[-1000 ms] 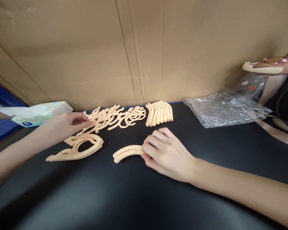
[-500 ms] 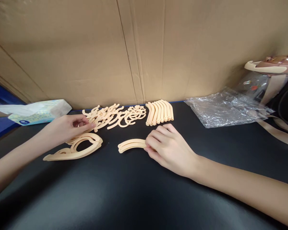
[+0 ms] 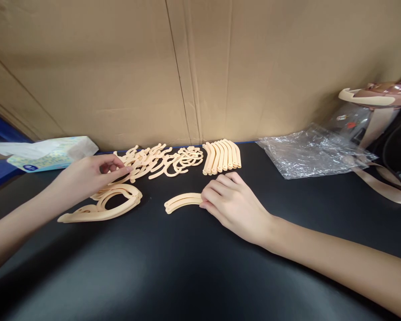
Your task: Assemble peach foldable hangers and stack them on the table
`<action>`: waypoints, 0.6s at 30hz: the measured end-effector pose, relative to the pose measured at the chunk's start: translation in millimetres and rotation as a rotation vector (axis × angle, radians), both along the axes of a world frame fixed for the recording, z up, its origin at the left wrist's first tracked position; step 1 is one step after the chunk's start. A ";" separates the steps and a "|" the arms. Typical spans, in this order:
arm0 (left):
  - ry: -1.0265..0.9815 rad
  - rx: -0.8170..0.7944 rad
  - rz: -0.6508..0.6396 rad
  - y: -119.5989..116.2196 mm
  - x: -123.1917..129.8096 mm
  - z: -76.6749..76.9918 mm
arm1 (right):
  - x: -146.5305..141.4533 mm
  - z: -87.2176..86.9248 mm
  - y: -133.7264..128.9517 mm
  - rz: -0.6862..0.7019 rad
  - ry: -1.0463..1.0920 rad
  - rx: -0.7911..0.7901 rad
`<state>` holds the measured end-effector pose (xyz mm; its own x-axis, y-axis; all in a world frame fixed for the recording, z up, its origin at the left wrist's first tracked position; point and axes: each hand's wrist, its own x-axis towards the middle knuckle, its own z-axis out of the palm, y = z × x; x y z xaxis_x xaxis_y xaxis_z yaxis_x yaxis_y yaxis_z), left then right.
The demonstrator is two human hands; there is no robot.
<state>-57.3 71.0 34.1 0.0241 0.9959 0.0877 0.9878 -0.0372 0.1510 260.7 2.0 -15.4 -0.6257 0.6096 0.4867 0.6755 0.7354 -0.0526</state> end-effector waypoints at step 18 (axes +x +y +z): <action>0.006 -0.123 -0.008 -4.4 3.1 3.7 | 0.7 0.0 0.3 -0.019 0.037 -0.053</action>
<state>-54.2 66.6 37.8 0.0324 0.9988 -0.0355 0.9885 -0.0268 0.1487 261.4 2.3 -15.4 -0.5959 0.6469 0.4758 0.6862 0.7180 -0.1168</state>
